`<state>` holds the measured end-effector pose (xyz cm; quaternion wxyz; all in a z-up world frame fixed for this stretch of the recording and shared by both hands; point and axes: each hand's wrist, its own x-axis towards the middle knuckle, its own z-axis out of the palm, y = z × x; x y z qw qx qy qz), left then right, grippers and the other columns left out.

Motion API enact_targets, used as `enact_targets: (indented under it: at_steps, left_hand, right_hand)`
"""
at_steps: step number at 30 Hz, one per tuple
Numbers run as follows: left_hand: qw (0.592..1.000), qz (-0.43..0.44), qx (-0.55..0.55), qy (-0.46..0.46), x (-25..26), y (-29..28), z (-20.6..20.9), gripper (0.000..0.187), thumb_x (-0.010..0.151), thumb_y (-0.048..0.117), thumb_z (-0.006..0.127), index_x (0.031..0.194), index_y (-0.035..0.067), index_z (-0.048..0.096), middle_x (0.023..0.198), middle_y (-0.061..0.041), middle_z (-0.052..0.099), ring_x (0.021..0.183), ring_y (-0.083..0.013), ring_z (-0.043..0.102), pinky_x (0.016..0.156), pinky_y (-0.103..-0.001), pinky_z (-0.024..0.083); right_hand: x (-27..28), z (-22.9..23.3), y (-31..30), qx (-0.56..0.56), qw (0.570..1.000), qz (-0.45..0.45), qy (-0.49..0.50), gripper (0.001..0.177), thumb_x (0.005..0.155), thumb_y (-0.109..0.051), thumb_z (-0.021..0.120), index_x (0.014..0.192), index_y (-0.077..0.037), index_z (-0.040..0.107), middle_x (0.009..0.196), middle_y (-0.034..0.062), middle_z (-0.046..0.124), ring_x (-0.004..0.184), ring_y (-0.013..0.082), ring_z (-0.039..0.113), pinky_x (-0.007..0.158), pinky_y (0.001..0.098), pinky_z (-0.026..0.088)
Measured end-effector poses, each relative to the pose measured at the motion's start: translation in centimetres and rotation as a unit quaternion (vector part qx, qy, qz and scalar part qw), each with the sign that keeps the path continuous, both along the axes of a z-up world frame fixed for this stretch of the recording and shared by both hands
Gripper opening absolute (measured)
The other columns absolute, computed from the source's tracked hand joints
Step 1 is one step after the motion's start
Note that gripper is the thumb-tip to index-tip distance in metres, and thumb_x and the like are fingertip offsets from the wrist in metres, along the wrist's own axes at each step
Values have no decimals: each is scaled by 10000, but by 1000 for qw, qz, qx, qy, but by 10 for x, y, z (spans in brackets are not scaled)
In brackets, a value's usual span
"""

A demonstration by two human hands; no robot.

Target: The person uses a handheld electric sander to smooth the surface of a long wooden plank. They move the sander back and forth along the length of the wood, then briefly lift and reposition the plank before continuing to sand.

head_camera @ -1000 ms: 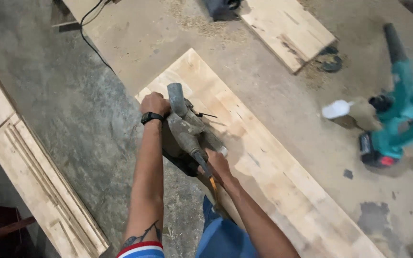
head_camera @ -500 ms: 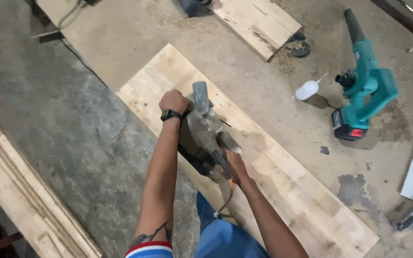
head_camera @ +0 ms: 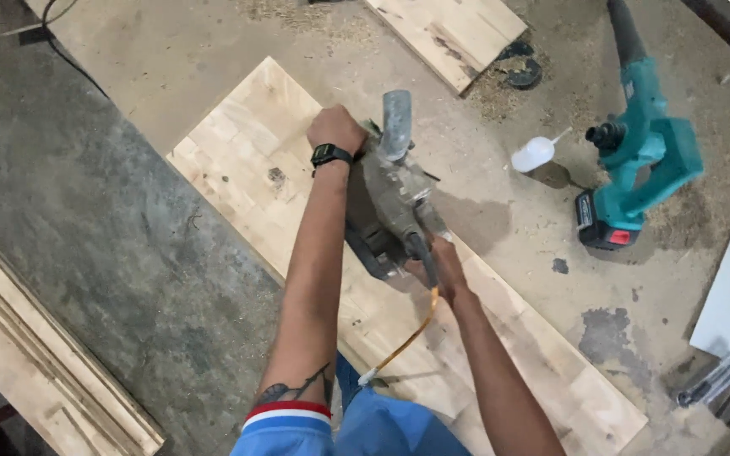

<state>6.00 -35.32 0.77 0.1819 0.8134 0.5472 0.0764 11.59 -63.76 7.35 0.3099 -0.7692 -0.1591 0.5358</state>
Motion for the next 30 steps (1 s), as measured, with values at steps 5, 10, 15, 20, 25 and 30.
enact_targets:
  at_steps: [5,10,15,20,25,30]
  left_hand:
    - [1000,-23,1,-9,37,-31,-7,217,798,82,595,666,12,753,569,-202,658,633,-400,736,608,-518,617]
    - [999,-53,6,3,49,-63,-7,231,842,93,632,653,9,737,521,-181,613,575,-350,718,574,-444,620]
    - [996,-70,-47,43,40,-82,-25,470,951,480,605,1196,79,592,1125,-223,640,1084,-454,662,881,-600,578]
    - [991,-91,-100,8,-12,-133,14,489,1067,527,414,1431,202,401,1507,-170,325,1447,-400,299,1150,-640,334]
    - [988,-82,-133,20,-68,-185,17,588,1120,468,216,1666,262,146,1740,-198,23,1591,-450,51,1230,-739,166]
    - [992,-33,-114,50,-124,-215,3,587,1147,440,281,1682,314,74,1729,-175,-20,1576,-462,91,1191,-760,204]
  right_hand:
    - [24,-61,-44,47,992,36,-113,212,741,-126,744,943,-84,694,870,93,702,919,236,660,817,476,471]
    - [28,-82,-91,170,970,33,-171,122,682,-37,722,705,-59,603,642,41,566,742,166,548,645,338,437]
    - [-2,-43,-95,121,972,17,-199,202,715,-111,726,888,-12,696,900,215,724,1003,385,704,755,497,493]
    - [-20,-118,-125,132,979,24,-155,279,778,-210,752,975,-16,714,946,199,705,999,370,686,816,500,521]
    - [-53,-37,-151,157,980,-117,31,174,855,-220,489,948,-95,566,879,50,419,837,226,386,734,439,351]
    - [-84,-126,-163,168,981,71,-73,420,938,-420,478,991,-54,678,940,141,655,942,281,588,886,501,443]
